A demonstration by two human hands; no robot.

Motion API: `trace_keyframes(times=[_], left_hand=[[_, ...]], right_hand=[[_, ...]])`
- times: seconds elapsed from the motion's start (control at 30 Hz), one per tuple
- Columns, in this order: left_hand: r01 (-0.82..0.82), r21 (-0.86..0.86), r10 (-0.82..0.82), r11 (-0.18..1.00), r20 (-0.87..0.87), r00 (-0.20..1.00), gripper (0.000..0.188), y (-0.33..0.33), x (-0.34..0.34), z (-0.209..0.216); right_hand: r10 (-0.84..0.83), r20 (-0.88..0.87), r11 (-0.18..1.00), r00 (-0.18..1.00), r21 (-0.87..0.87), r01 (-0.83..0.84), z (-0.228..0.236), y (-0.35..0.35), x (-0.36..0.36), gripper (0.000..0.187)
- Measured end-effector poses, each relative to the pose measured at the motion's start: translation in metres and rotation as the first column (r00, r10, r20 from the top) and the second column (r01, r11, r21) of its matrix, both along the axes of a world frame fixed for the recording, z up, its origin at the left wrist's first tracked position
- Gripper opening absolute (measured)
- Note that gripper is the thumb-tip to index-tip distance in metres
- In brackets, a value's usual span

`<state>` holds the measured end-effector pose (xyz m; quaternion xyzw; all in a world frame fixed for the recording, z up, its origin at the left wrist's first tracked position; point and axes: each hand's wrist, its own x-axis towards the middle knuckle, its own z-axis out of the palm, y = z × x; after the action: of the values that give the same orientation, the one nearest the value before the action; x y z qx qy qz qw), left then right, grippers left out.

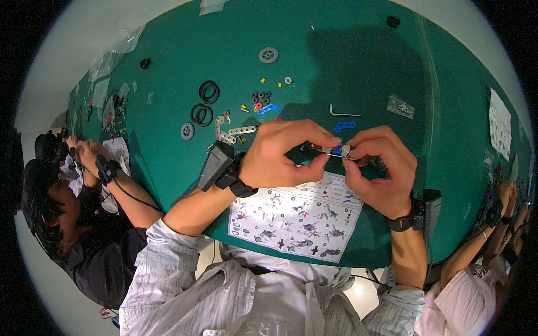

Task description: The person joins a blue plastic piece to a metal bracket using a screw and nut, then uses a small wrench to tighten the assembly.

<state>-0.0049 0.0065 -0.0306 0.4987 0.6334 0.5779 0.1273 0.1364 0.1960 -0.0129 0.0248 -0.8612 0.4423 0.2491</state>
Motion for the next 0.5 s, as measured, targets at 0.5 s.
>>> trace_keyframes(times=[0.5], left_hand=[[-0.003,-0.007,0.003,1.000,-0.053,0.999,0.031,0.0013,-0.0016,-0.0033]], right_hand=[[0.011,0.001,1.000,1.000,-0.004,-0.011,-0.0019,0.0002,-0.0014,0.028]])
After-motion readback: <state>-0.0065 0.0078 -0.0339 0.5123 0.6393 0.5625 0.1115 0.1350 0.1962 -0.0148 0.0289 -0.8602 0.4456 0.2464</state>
